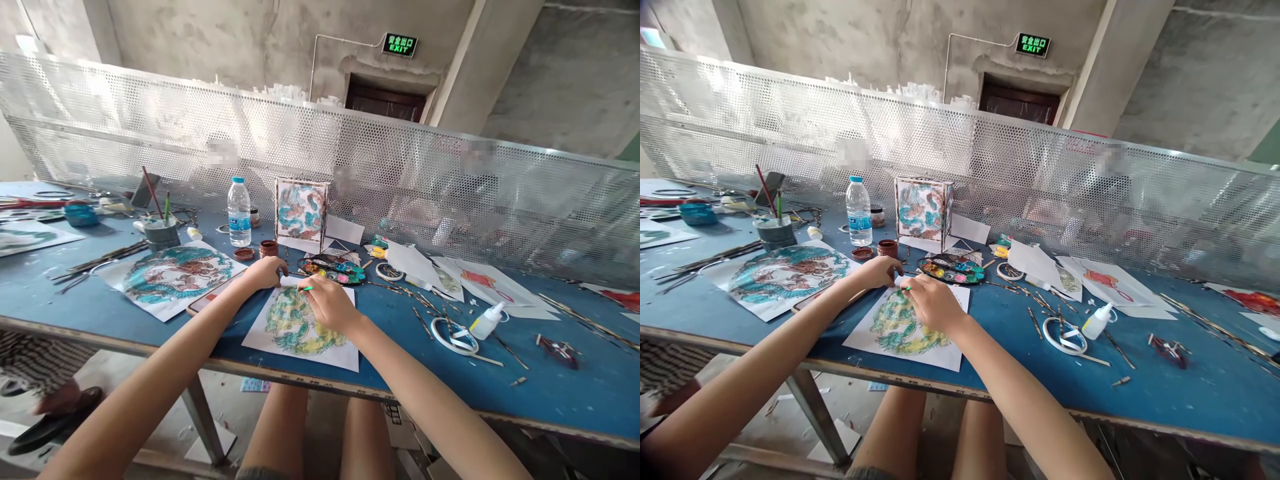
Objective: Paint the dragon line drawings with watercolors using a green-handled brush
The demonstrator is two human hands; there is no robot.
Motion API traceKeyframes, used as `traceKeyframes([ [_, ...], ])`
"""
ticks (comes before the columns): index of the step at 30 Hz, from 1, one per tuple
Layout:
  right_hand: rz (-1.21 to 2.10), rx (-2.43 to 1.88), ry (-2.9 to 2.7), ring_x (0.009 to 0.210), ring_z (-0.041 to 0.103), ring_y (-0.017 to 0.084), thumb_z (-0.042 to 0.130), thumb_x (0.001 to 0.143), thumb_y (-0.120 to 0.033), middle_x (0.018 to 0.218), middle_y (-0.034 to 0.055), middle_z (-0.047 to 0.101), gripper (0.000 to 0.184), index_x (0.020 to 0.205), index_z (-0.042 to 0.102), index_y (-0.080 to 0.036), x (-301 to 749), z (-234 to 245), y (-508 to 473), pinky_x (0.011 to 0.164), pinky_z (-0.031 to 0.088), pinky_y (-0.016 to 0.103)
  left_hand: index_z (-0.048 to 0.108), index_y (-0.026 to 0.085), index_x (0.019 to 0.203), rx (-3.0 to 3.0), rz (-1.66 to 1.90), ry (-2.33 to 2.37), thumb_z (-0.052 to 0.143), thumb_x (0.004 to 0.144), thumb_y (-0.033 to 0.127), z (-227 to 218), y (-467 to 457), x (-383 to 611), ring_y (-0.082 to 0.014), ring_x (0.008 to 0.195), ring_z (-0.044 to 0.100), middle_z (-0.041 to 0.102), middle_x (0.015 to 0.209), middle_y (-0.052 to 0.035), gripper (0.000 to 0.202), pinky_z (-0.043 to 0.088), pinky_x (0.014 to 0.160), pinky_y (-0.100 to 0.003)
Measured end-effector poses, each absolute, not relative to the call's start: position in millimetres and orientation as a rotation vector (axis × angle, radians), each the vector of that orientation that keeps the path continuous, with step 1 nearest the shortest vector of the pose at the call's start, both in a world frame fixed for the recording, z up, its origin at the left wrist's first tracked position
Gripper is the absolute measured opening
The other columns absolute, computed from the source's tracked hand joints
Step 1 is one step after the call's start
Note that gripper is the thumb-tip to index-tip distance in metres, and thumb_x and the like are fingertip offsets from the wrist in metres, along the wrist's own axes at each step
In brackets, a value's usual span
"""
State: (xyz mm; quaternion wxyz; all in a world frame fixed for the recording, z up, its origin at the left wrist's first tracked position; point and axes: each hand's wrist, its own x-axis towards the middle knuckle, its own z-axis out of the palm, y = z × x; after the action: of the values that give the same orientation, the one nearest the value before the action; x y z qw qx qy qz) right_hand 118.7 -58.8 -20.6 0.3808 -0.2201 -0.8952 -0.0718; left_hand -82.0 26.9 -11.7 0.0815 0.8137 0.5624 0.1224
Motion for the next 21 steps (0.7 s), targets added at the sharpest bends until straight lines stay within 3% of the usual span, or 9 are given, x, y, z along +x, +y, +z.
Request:
traceKeyframes([
  [21,-0.126,-0.522,-2.222,0.074,0.051,0.019,0.031,0.091,-0.018,0.082,0.0077,0.057,0.014,0.090,0.046,-0.019,120.5,-18.3,-60.3,0.064,0.041,0.029,0.069,0.017,0.089,2.427,0.251,1.697,0.063,0.051,0.014,-4.1,22.0,-79.4,-0.0195,0.072,0.062,0.069,0.074,-0.0009,0.038,0.042,0.056,-0.022],
])
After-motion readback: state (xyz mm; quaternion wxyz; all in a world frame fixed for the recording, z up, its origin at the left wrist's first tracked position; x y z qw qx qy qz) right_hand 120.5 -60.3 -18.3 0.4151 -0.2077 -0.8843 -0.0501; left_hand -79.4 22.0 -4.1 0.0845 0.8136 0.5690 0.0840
